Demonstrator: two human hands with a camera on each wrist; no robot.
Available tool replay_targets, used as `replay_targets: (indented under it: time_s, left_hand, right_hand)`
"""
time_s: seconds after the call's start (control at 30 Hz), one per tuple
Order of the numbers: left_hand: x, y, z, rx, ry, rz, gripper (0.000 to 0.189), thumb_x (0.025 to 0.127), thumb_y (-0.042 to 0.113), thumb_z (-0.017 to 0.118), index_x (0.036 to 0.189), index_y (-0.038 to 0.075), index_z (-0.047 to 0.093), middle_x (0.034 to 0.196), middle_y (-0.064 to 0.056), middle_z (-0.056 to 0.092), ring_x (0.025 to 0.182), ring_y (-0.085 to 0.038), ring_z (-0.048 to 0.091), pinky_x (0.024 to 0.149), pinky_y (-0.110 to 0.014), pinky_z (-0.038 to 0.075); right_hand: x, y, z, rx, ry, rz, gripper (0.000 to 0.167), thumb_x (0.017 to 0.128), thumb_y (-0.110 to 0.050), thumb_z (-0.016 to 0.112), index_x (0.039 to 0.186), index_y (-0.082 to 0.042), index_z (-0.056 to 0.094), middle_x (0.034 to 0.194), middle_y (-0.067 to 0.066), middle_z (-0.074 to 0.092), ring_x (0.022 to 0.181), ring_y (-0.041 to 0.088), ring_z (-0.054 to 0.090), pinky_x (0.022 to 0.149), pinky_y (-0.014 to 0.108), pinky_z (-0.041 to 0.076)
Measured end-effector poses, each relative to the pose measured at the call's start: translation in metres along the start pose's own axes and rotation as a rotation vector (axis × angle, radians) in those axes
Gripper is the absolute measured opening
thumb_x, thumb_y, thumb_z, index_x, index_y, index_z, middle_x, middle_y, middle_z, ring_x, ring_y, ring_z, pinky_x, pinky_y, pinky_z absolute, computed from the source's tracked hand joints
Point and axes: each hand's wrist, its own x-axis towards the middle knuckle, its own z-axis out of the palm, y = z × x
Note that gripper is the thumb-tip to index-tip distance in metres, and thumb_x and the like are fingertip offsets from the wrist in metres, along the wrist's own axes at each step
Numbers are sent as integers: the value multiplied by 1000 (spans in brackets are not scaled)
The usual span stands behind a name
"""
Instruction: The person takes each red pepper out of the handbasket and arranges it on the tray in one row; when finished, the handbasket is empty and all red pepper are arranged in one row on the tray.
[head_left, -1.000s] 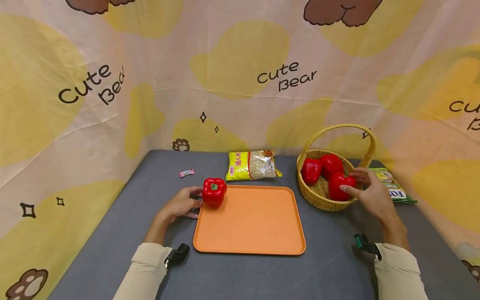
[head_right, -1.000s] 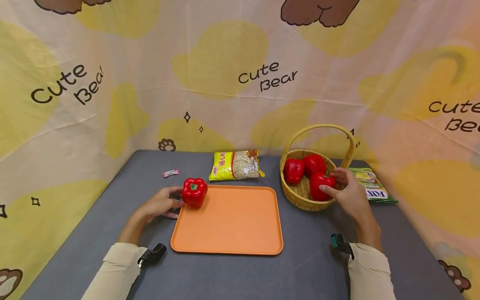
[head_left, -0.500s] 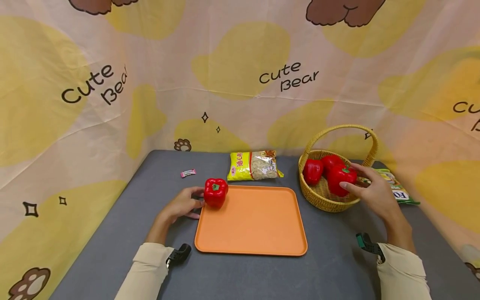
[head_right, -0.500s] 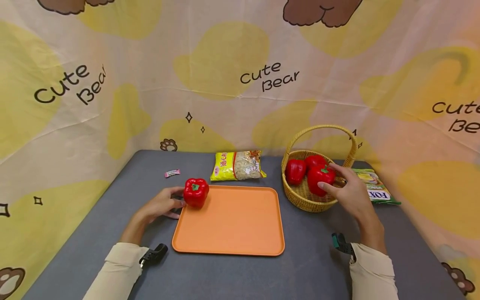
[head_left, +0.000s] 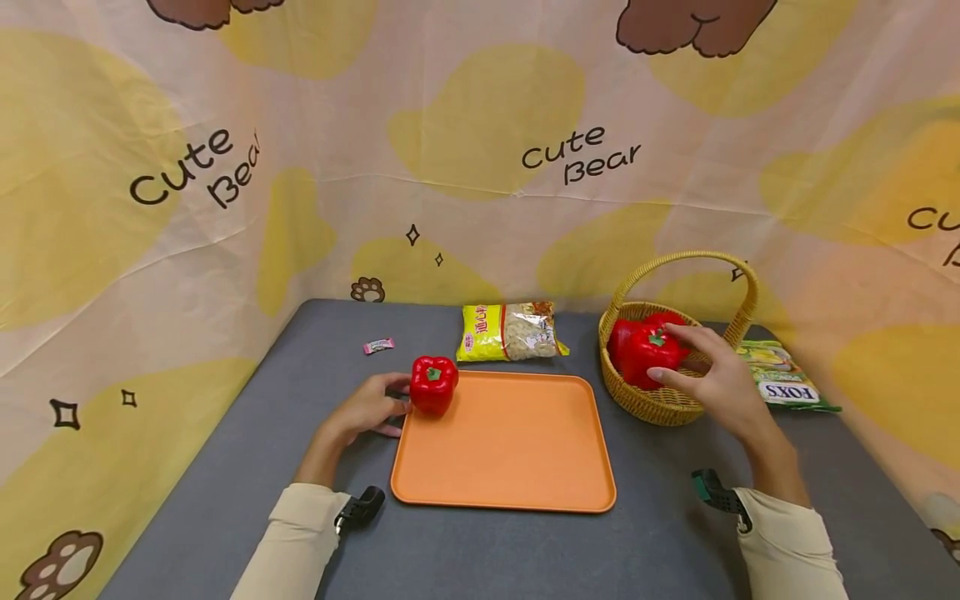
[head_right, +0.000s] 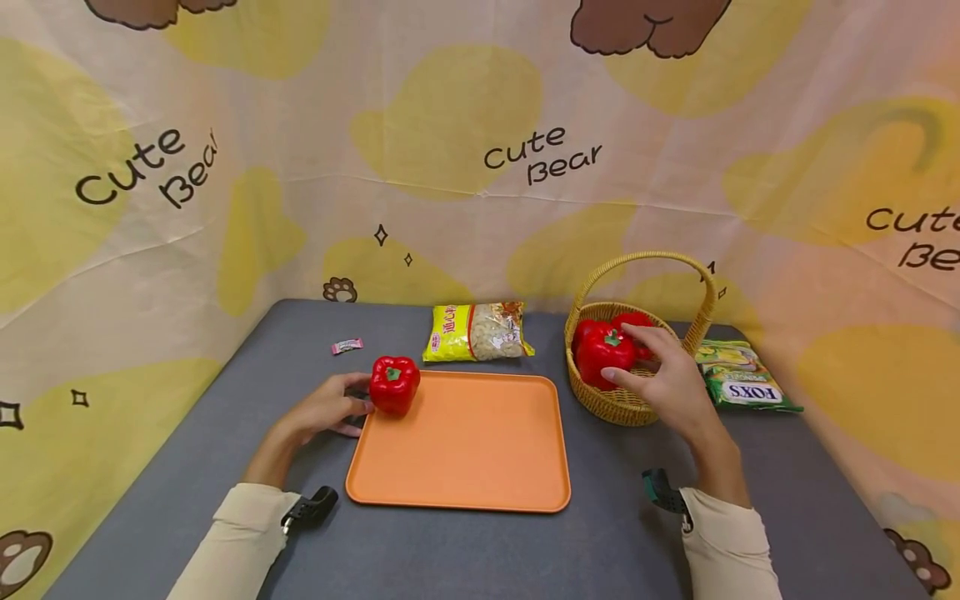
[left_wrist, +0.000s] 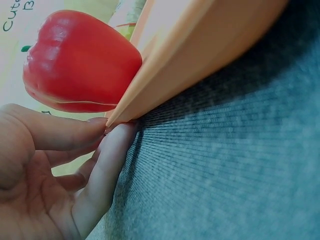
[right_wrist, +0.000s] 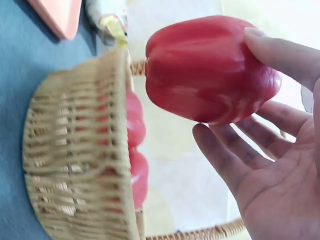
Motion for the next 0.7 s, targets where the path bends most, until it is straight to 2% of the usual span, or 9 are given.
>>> replay_targets:
  time_s: [0.13, 0.23, 0.3, 0.4, 0.5, 0.7]
  left_hand:
    - [0, 1, 1, -3, -4, -3, 58, 98, 1, 60, 154, -7, 45, 146, -29, 55, 110, -33, 70, 72, -43, 67]
    - [0, 1, 1, -1, -6, -2, 58, 98, 2, 60, 154, -7, 46, 145, -28, 55, 111, -34, 69, 72, -43, 67]
    - [0, 1, 2, 1, -7, -2, 58, 99, 2, 60, 154, -6, 46, 146, -28, 55, 112, -34, 69, 72, -43, 67]
    - [0, 1, 2, 2, -8, -1, 58, 99, 3, 60, 154, -6, 46, 146, -28, 55, 112, -34, 69, 73, -43, 67]
    - [0, 1, 1, 1, -8, 1, 57, 99, 3, 60, 154, -7, 46, 146, -28, 55, 112, -33, 68, 73, -43, 67]
    - [-2, 1, 0, -2, -10, 3, 57, 99, 2, 59, 154, -7, 45, 146, -29, 54, 112, -33, 68, 73, -43, 67]
  right_hand:
    - [3, -4, 12, 31, -22, -42, 70, 92, -20, 84, 154, -5, 53, 146, 14, 53, 123, 26, 56, 91, 2, 47]
    - [6, -7, 21, 54, -49, -66, 73, 90, -14, 85, 153, -2, 52, 145, 18, 51, 126, 32, 56, 95, 5, 47]
    - [8, -10, 27, 65, -70, -63, 73, 89, -13, 85, 153, -1, 52, 144, 18, 50, 129, 37, 55, 101, 13, 50]
    - [12, -15, 36, 63, -96, -67, 74, 88, -13, 86, 153, 0, 52, 143, 19, 49, 131, 41, 54, 106, 36, 55]
    - [15, -18, 46, 50, -115, -73, 72, 88, -14, 87, 150, 1, 54, 143, 19, 50, 130, 42, 55, 105, 55, 54]
    - [21, -21, 68, 57, -166, -64, 70, 85, -17, 88, 145, -1, 57, 141, 19, 51, 128, 43, 57, 107, 60, 53]
